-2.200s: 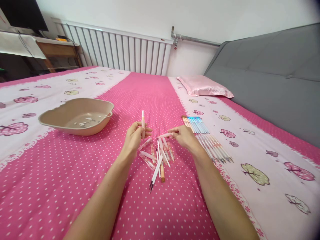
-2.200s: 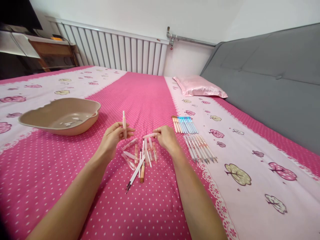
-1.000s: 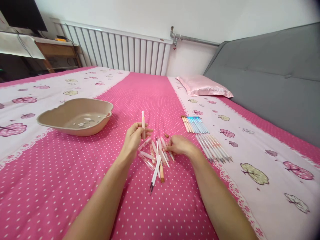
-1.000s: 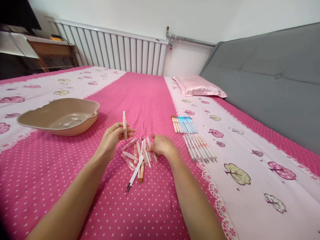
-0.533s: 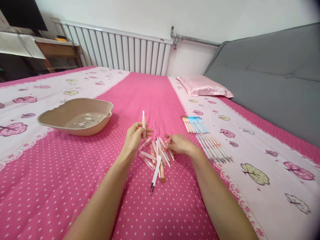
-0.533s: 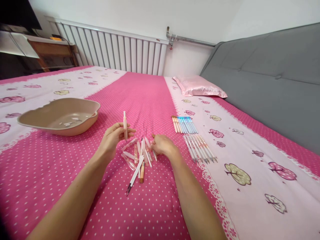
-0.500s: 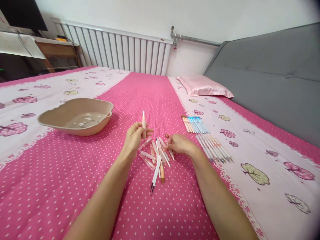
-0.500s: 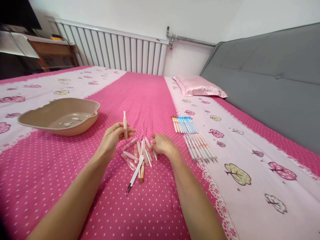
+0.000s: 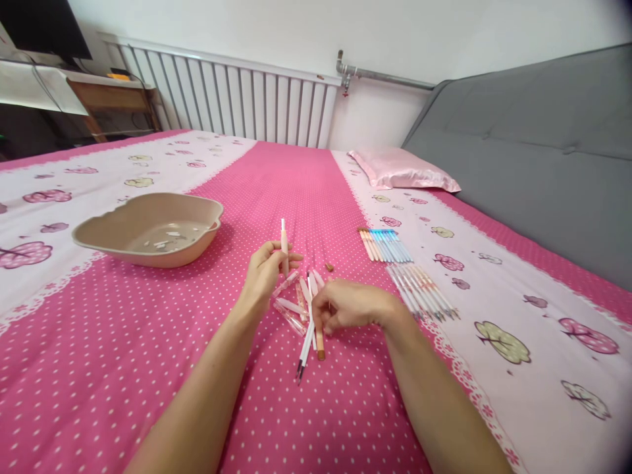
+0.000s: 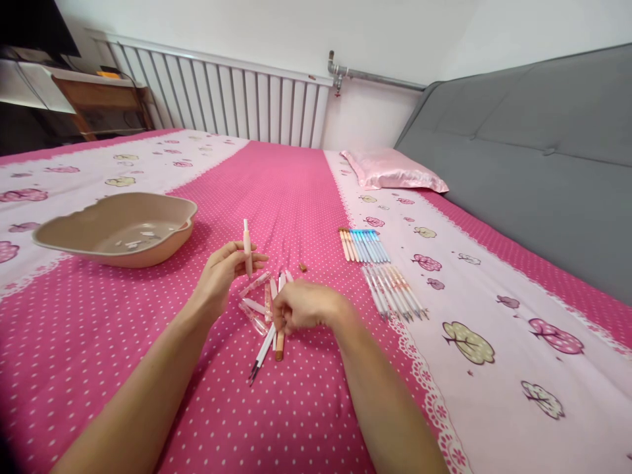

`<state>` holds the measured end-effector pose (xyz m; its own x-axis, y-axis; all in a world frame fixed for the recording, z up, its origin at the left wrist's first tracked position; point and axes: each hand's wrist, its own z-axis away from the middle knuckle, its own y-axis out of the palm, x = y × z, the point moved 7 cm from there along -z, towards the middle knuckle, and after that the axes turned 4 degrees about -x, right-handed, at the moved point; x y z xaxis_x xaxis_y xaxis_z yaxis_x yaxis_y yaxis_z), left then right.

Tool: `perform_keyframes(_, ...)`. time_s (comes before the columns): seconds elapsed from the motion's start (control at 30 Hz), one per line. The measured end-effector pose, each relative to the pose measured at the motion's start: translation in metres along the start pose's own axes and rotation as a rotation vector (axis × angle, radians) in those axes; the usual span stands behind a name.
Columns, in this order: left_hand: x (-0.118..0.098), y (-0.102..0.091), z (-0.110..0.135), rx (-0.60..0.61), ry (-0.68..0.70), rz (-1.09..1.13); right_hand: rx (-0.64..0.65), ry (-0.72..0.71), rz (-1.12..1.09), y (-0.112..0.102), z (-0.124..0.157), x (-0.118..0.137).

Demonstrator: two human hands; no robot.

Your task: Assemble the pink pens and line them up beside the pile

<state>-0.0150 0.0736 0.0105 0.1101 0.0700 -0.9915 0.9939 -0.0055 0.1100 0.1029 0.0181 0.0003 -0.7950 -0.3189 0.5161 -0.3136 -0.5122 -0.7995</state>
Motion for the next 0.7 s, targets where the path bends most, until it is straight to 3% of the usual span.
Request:
perform_keyframes(0.1,0.000,-0.001,0.000,-0.006,0.002,-0.003,0.116,-0.044,0.057,0.013,-0.001,0.010)
perform_keyframes(0.23,0.001,-0.001,-0.001,0.000,0.005,0.007,0.061,0.057,0.137,0.015,-0.008,0.006)
perform_keyframes(0.37,0.001,-0.001,-0.001,-0.003,-0.008,0.009,0.012,0.033,0.167,0.015,-0.012,0.005)
perform_keyframes(0.53,-0.001,0.001,0.001,0.003,-0.021,0.002,0.043,-0.256,0.029,0.007,-0.004,0.021)
perform_keyframes(0.7,0.002,0.006,0.003,0.040,-0.033,0.007,-0.183,-0.424,-0.297,-0.030,0.018,0.029)
